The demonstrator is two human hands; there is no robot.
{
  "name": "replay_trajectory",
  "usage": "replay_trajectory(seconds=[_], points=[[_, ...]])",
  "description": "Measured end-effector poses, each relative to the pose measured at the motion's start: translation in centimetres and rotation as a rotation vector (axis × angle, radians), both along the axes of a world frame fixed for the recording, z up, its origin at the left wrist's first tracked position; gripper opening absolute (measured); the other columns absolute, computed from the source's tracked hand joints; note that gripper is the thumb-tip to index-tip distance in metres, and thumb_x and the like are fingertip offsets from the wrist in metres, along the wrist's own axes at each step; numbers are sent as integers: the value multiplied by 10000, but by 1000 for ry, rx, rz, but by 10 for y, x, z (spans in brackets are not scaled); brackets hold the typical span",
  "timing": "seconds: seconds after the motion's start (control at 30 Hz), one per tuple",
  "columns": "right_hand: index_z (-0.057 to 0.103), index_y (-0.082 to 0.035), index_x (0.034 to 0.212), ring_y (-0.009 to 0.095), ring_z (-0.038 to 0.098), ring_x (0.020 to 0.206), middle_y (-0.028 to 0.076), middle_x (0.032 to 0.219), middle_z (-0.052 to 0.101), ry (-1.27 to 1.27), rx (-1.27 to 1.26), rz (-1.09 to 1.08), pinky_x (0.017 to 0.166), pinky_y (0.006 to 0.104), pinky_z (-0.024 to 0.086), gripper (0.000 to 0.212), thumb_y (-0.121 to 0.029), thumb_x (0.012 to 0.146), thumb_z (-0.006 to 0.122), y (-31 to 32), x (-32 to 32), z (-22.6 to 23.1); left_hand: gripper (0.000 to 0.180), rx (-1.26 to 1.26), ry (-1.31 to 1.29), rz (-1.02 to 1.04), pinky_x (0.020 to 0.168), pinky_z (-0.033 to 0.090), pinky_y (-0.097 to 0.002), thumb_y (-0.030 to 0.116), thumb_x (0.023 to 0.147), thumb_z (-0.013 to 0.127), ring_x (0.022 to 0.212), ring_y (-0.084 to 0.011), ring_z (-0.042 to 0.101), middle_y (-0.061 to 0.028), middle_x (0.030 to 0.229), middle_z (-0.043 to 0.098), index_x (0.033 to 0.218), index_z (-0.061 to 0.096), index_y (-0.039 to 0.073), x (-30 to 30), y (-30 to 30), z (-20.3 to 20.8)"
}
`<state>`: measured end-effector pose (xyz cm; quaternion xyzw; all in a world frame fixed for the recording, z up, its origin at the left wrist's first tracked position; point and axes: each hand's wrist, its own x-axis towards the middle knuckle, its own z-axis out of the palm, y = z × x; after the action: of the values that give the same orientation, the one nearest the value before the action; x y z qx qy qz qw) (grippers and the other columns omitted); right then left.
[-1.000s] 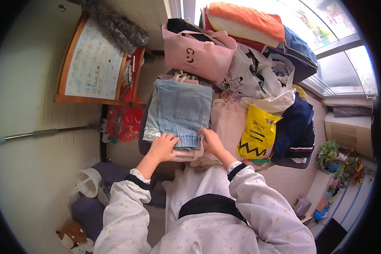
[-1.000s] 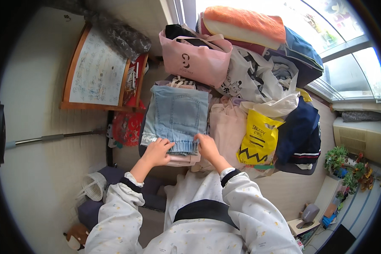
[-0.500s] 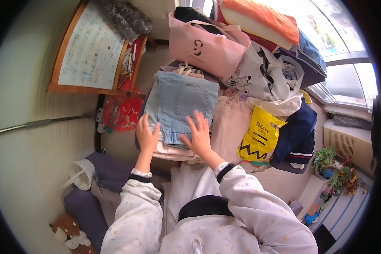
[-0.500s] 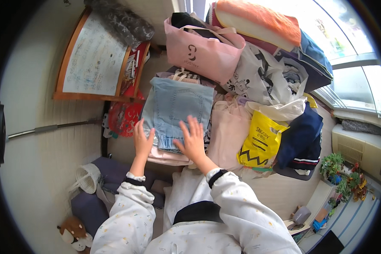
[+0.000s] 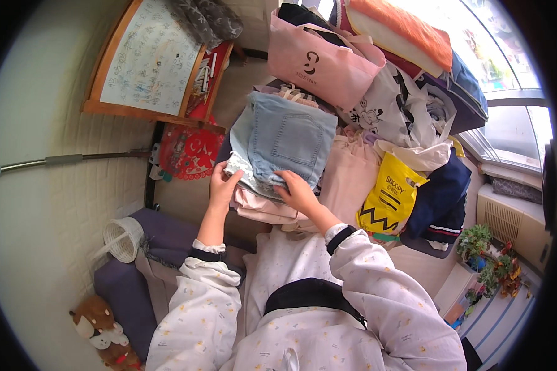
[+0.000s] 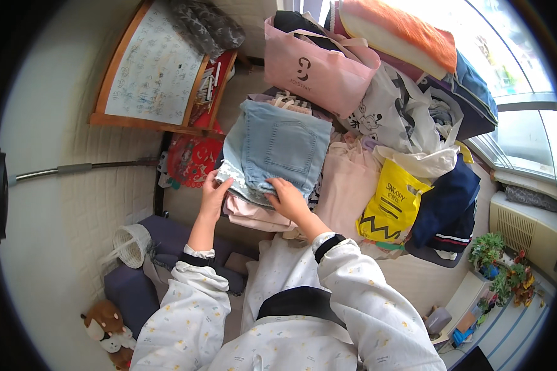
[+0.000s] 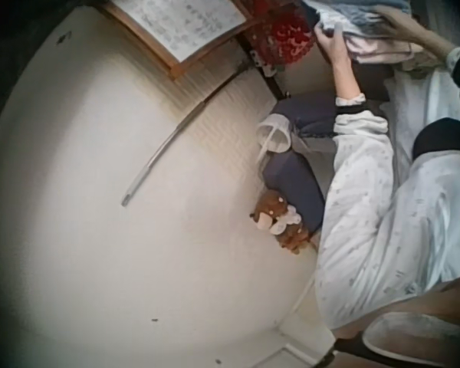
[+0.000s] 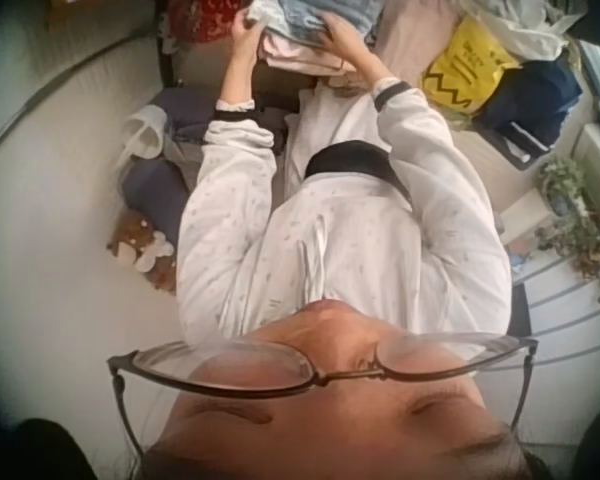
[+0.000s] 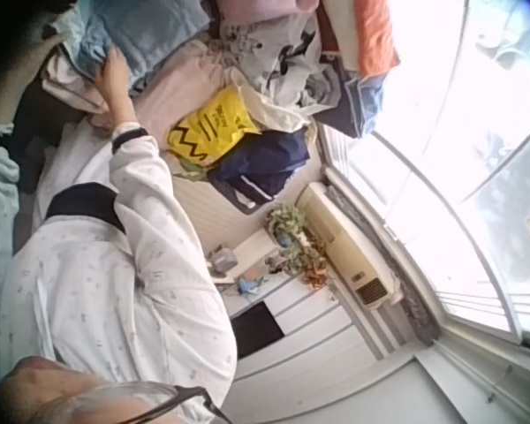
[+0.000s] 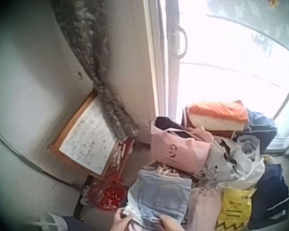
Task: The recorder is seen picking up clothes and packing them into a small pink bag.
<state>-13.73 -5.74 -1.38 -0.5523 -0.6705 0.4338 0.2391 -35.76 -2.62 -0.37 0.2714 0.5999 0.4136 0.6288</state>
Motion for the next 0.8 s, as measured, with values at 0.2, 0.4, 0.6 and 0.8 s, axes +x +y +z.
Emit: replay_trajectory(seconds=[0.2,0.4,0.6,0.8], points=[[525,-5,1105,388,612,800,209,892,625,97,49,-327,681,398,469,291,-164,874,603,15,11,42,288,48,475,-79,804,473,-352,187,815,667,866,-268,642,-166,951,658,1005,586,-14,-3,-4,-7],[549,-20,1114,339,619,763,183,887,630,117,92,-382,667,367,481,281,-142,868,609,29,23,112,292,157,758,-276,750,505,-364,167,842,625,874,-255,660,-163,937,661,1056,560,-21,23,-11,48],[546,-56,1164,324,581,982,149,1081,600,-79,308,-137,802,395,478,358,-96,814,613,16,-6,125,242,-245,-69,83,710,568,-321,76,911,516,879,-194,634,-84,1045,593,1151,506,40,37,-33,37],[437,-78,1312,335,458,1206,141,1343,459,-362,212,245,996,447,385,602,-183,766,667,-46,-45,42,238,-318,15,15,693,574,-319,107,926,510,844,-196,650,-121,1046,613,1139,507,3,-8,-48,-3]])
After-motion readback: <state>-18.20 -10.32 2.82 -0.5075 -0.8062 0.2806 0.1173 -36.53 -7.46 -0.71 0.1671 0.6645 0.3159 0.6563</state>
